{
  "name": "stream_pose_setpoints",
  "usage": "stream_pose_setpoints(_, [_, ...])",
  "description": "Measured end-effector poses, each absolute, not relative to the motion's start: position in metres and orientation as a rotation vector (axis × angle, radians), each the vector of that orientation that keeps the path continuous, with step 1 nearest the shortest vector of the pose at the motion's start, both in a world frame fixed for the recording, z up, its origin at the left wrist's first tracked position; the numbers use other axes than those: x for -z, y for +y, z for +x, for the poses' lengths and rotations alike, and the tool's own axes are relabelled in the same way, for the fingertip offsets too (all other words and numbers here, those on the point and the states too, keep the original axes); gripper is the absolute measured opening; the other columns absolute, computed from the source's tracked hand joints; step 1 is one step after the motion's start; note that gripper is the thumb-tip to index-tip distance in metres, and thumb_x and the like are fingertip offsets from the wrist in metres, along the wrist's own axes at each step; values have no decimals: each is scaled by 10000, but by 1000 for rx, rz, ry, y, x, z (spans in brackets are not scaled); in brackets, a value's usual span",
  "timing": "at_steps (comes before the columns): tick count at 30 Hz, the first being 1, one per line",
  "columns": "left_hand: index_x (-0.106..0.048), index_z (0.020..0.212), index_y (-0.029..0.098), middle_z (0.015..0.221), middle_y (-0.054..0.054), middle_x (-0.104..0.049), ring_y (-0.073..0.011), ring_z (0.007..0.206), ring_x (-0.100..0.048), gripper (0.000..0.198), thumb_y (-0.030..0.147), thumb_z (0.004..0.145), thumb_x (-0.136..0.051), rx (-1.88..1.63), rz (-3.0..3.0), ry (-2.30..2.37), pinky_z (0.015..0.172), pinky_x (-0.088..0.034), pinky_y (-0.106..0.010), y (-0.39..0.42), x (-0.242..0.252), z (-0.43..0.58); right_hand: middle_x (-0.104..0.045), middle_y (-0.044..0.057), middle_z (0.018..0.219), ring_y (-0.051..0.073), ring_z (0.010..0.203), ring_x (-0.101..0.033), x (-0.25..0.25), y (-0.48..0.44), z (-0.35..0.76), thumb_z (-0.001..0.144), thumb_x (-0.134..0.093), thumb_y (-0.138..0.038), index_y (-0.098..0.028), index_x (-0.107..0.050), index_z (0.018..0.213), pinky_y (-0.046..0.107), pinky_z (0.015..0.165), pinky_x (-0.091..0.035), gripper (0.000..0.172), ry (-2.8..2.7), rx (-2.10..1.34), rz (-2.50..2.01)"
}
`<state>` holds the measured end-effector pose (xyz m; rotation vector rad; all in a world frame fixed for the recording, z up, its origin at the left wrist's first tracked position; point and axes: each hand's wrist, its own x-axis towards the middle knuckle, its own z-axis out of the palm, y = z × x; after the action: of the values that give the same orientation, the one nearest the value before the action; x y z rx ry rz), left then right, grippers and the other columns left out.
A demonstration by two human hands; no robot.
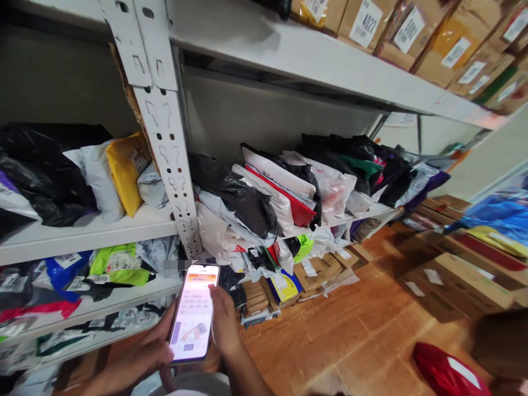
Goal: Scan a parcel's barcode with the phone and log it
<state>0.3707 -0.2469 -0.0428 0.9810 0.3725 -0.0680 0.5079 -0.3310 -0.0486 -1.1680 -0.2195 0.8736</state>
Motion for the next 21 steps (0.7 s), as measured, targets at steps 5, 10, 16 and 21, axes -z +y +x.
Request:
stream_pose_setpoints(5, [258, 1401, 326, 1504, -82, -269, -322, 1100, -545, 1079, 94, 647, -478, 68, 931, 376, 552, -552, -261, -247, 37, 372, -663, 42, 667, 223, 658, -547, 59, -334, 505, 575, -610, -748, -189, -648, 687, 345, 624, -453, 571, -224, -822, -1185])
stream_pose_setpoints(10, [228, 1416, 319, 1471, -103, -333, -342, 1121, -537, 1076, 99, 642, -487, 59, 914, 363, 537, -552, -258, -246, 33, 374, -659, 38, 693, 221, 668, -539, 67, -333, 506, 659, -580, -688, -194, -647, 699, 349, 663, -438, 500, -263, -813, -1171])
stream_pose_setpoints(16, [234, 1413, 320, 1464, -70, -361, -340, 1192, -482, 1074, 82, 638, -470, 49, 874, 353, 557, -541, -259, -246, 32, 373, -696, 57, 798, 258, 796, -562, 66, -333, 508, 634, -638, -598, -212, -702, 788, 367, 744, -437, 420, -289, -785, -1186])
stream_pose_setpoints(21, [214, 1424, 305, 1463, -59, -364, -322, 1188, -485, 1102, 100, 607, -496, 24, 855, 366, 621, -529, -277, -245, 27, 374, -682, 39, 722, 222, 670, -540, 60, -331, 507, 655, -642, -499, -206, -688, 761, 332, 625, -429, 315, -329, -834, -1142])
